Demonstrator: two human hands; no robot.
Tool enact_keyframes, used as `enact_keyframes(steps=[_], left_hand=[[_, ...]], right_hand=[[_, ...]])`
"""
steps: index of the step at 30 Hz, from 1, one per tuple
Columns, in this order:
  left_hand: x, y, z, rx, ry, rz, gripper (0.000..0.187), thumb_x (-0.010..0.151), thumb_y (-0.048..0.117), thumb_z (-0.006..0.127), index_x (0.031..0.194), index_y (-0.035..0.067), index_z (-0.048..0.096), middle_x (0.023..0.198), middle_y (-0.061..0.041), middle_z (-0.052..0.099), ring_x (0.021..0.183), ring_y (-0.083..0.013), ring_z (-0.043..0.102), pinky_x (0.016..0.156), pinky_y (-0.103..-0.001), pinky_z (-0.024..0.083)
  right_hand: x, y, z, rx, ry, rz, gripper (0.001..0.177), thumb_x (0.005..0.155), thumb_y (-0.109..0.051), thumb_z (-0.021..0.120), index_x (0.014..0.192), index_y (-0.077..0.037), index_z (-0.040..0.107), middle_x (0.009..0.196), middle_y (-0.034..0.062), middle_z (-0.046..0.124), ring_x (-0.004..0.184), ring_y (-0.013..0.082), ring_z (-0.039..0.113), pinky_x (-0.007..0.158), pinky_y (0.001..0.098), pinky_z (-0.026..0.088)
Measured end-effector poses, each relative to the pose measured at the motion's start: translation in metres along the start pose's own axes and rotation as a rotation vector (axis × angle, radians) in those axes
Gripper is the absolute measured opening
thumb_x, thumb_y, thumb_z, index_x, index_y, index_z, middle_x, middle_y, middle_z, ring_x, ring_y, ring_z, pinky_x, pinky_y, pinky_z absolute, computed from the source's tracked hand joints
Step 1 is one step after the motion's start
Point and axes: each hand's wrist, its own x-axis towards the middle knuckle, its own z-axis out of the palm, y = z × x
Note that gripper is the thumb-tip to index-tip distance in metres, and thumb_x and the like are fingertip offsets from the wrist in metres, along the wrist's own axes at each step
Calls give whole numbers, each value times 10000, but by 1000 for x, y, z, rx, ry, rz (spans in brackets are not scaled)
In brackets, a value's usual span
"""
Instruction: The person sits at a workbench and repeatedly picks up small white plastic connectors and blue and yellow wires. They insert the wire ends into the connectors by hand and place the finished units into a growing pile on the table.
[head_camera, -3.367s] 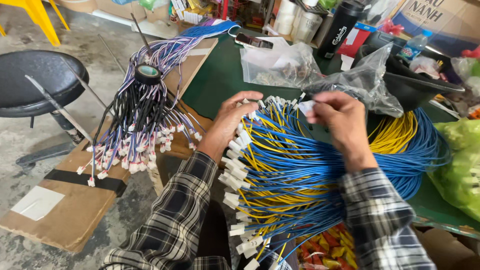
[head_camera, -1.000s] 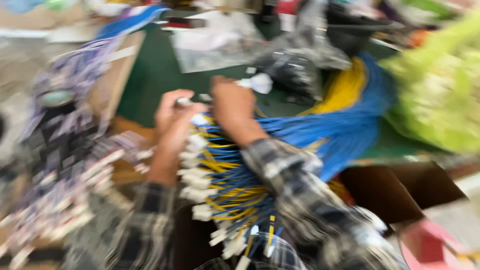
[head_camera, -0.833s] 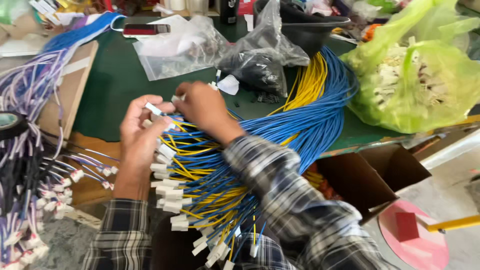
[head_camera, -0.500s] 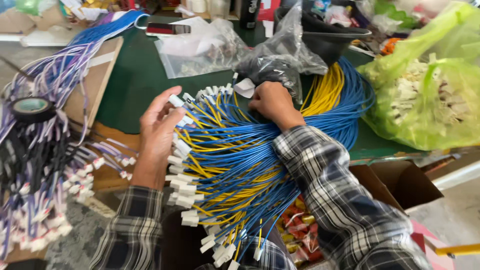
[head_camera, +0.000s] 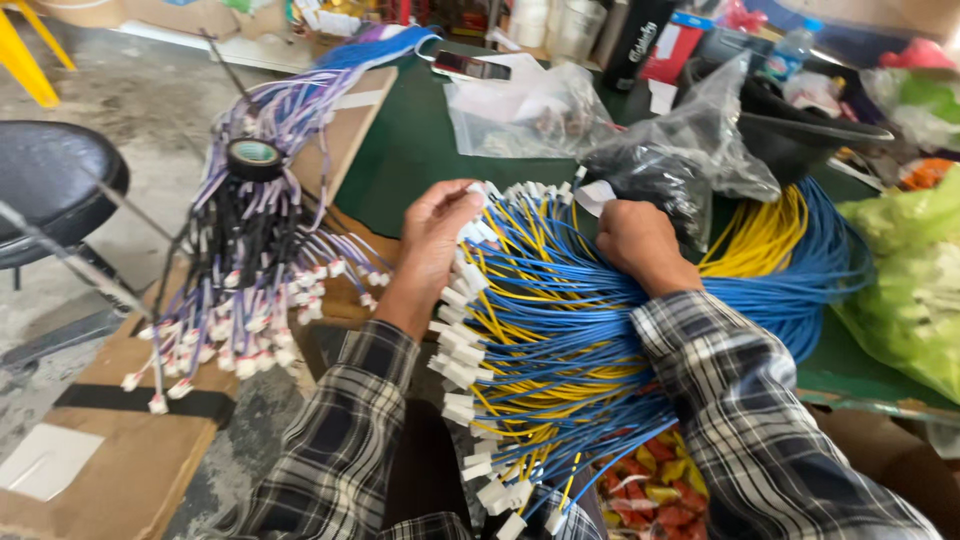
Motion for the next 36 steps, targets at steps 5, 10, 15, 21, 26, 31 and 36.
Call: enact_keyframes(steps=[5,10,15,21,26,31,36], left_hand=[[5,0,-4,-6,-7,22,363,962,99,896,1321,113,851,938,-72,784,846,-97,739,740,-202,623],[24,-40,-16,14,69,-12,308,934,129,932,1229,86,853,1025,-112,817,882,-131,765,777,-227,635],[21,-34,-16,-11,103,-35,307,947,150,914,1228,55,835,1037,-125,819,876,-140,791,773,-234,655],[10,-19,-9,4,66,2,292,981,164,881,1242,50,820,1064,-83,777,906,-113,741,824,-225,627],[23,-49,-15,55,89,135,227,959,165,890,1168,79,870,1034,-97,759,923,-139,714,828,-277,605],[15,-40,-7,-2,76,83,262,948,188,907,1193,103,874,1019,-61,769,903,-113,712,831,-254,613],[13,-29,-14,-27,65,-1,306,977,144,890,1263,58,822,1068,-104,789,914,-127,772,834,-240,622]], right_hand=[[-45,-80,-52,765,393,-164,159,1043,-99,728,1163,-45,816,918,217,782,800,370,747,683,546,677],[-69,-172,-58,1332,122,-157,140,944,8,788,1072,22,841,740,202,761,518,166,690,454,305,650],[-47,-176,-38,1369,36,-20,109,859,12,845,967,22,834,582,144,686,403,150,656,373,267,590],[-42,-164,-31,1451,10,57,176,851,46,875,1004,111,819,703,217,735,531,157,723,426,269,675],[-44,-162,-38,1429,-113,-2,189,931,-70,841,1043,80,815,725,145,691,592,122,663,535,261,680],[-40,-157,-34,1440,-65,49,216,900,-21,870,1061,108,807,765,182,738,611,136,702,533,266,680],[-39,-159,-34,1475,-86,60,218,890,1,897,1053,110,801,796,203,762,611,148,731,513,255,700]])
